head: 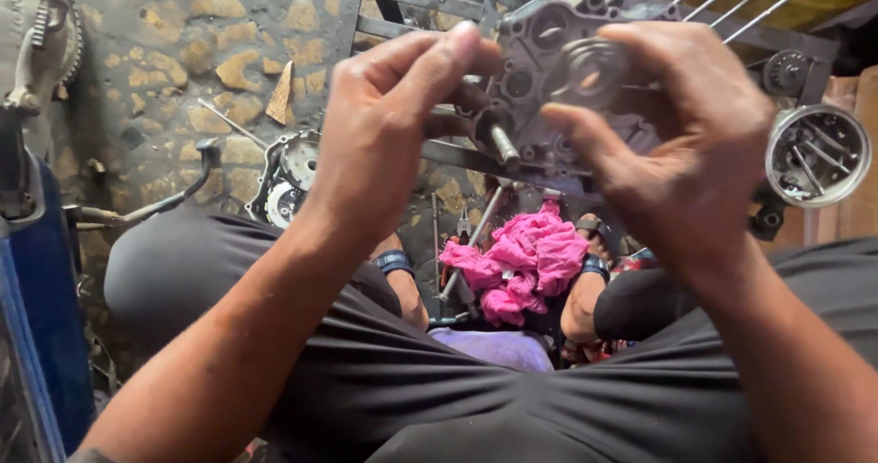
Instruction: Repairing and assembling a motorcycle engine block using various tools and cleaning with a cloth.
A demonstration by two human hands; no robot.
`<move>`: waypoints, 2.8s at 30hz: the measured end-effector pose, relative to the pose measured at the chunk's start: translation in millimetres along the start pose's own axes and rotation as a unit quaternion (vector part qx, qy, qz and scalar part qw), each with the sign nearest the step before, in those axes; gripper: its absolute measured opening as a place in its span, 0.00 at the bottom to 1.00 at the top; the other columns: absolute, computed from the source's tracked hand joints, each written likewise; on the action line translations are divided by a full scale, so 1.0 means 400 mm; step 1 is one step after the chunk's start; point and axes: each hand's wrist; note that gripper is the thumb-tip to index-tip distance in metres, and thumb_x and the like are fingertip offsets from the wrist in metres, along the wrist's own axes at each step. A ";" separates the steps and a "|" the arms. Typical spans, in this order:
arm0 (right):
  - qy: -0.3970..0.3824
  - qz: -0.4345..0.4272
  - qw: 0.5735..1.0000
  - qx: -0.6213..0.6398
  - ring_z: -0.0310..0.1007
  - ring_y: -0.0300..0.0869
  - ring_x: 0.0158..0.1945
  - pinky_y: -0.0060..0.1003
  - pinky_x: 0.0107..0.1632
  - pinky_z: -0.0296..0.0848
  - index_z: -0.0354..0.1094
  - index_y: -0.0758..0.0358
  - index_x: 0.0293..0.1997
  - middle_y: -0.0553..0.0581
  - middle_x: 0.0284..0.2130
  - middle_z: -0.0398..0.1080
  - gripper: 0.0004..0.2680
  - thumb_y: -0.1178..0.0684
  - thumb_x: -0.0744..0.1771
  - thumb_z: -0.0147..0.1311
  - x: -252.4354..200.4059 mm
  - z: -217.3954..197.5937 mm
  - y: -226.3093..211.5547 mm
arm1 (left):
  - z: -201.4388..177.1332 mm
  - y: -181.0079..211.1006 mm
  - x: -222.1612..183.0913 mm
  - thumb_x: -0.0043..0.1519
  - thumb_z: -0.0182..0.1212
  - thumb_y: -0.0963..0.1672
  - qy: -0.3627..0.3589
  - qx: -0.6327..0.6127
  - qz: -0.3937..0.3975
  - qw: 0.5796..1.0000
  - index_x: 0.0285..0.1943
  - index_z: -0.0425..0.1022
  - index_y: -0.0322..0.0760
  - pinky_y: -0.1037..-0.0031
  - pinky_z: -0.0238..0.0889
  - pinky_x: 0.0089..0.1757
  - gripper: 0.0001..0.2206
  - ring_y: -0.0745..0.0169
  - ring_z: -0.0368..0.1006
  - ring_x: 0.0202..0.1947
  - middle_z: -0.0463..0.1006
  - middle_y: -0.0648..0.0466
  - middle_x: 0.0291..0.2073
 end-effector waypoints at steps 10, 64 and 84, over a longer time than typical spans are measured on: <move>-0.046 0.109 0.988 0.098 0.77 0.45 0.51 0.38 0.54 0.79 0.69 0.68 0.55 0.61 0.49 0.72 0.16 0.59 0.63 0.67 -0.054 0.053 -0.004 | -0.066 -0.011 0.022 0.66 0.59 0.49 0.014 0.211 -0.089 0.973 0.45 0.83 0.33 0.76 0.70 0.34 0.15 0.70 0.76 0.31 0.84 0.53 0.33; -0.130 0.083 0.988 0.001 0.79 0.54 0.46 0.44 0.48 0.77 0.72 0.66 0.56 0.65 0.46 0.77 0.13 0.58 0.66 0.63 -0.077 0.205 0.124 | -0.033 -0.203 0.055 0.56 0.66 0.42 0.033 0.348 -0.074 0.934 0.42 0.82 0.33 0.72 0.74 0.34 0.09 0.61 0.84 0.29 0.84 0.44 0.28; -0.131 0.046 0.990 0.014 0.79 0.56 0.51 0.44 0.53 0.78 0.70 0.70 0.54 0.68 0.48 0.75 0.11 0.64 0.66 0.61 -0.068 0.207 0.138 | -0.035 -0.211 0.060 0.55 0.69 0.42 0.064 0.355 -0.097 0.928 0.44 0.79 0.27 0.72 0.76 0.34 0.12 0.61 0.85 0.31 0.85 0.44 0.30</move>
Point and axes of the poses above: each hand's wrist, its own x-axis towards the middle knuckle, its own z-axis out of the palm, y = z × x
